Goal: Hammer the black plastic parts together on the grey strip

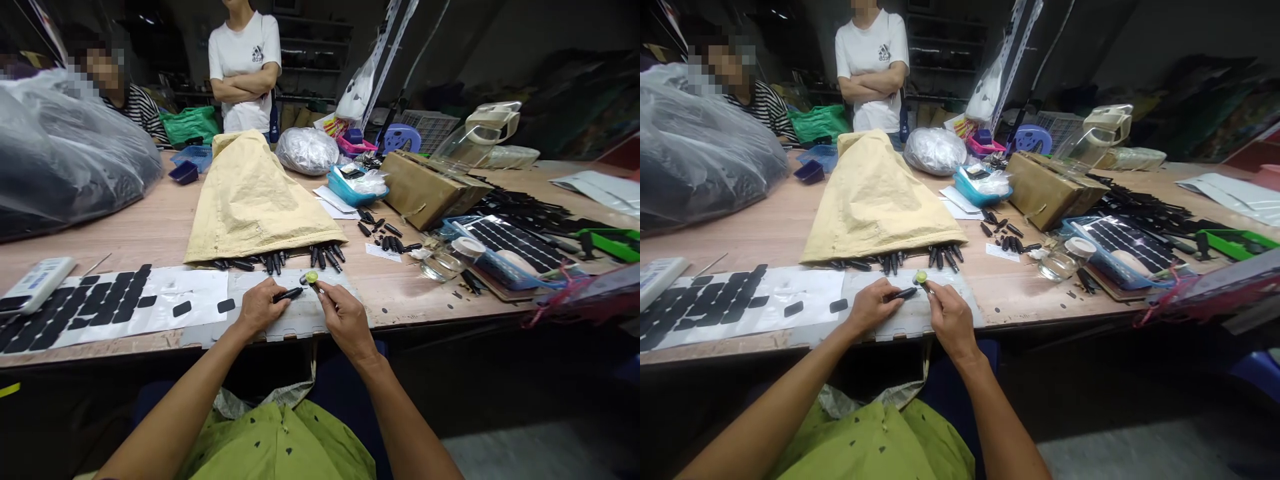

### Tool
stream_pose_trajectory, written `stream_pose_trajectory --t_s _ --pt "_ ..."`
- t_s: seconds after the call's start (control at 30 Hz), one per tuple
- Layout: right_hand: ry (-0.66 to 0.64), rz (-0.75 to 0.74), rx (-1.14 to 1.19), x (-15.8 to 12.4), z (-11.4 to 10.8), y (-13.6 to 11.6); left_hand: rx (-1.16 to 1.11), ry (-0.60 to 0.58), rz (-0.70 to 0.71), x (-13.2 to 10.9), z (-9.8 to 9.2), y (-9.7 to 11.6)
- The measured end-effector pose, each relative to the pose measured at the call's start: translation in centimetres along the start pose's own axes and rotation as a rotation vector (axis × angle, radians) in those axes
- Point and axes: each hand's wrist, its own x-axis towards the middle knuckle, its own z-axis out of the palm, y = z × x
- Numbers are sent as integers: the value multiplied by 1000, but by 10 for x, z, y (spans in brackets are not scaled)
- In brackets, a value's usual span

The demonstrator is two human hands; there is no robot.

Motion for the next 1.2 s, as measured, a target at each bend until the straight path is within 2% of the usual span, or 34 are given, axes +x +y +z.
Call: stream_pose_trajectory --t_s 0.23,0.4,0.6,0.77,0.9,1.03,1.2 --pt "-45 16 -63 -9 5 -2 -12 -3 2 1 1 -1" --pt "-25 -2 -25 -7 3 -12 -9 -8 -3 1 0 0" --pt "-145 -8 -58 -10 9 -21 -12 -11 -7 1 0 0" --pt "-72 25 -153 0 4 -8 -26 1 -18 1 1 -1" --pt "-73 46 -356 20 3 12 -27 -4 11 0 -1 0" --pt "-121 -4 -487 32 13 30 -19 -24 26 -2 -3 2" --pt "-81 -62 -510 31 25 38 -27 -44 47 -2 -5 3"
